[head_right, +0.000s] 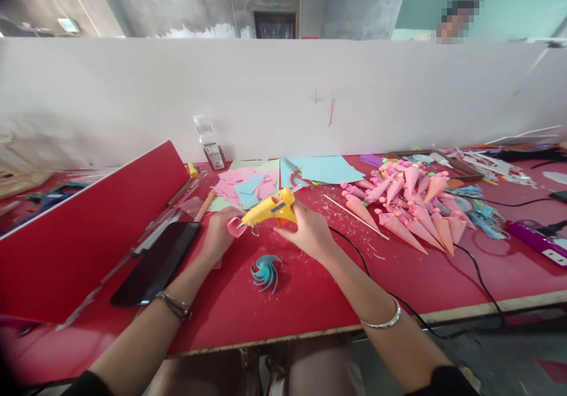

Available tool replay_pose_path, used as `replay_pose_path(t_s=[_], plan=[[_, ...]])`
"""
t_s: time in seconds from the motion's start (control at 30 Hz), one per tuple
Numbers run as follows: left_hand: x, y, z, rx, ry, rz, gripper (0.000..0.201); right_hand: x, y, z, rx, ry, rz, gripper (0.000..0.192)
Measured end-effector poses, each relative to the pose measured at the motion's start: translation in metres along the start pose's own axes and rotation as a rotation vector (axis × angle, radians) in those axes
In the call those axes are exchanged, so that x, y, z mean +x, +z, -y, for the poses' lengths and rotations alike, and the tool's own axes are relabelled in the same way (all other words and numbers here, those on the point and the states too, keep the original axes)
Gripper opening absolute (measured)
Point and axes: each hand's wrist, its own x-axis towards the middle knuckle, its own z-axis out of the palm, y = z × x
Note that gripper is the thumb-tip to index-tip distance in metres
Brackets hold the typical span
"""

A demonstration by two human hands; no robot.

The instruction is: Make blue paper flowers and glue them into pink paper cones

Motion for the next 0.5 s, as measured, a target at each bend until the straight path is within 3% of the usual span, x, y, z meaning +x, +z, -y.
replay_pose_path(t_s=[0.23, 0.5], plan=[[-0.0006, -0.0011, 0.0022, 0.089, -0.047, 0.04, 0.017, -0.0008, 0.0, 0.0024, -0.098, -0.074, 0.041, 0.05], [-0.0011, -0.0025, 0.0046, 0.108, -0.027, 0.037, 0.017, -0.0005, 0.0005, 0.0033, -0.195, -0.112, 0.043, 0.034]])
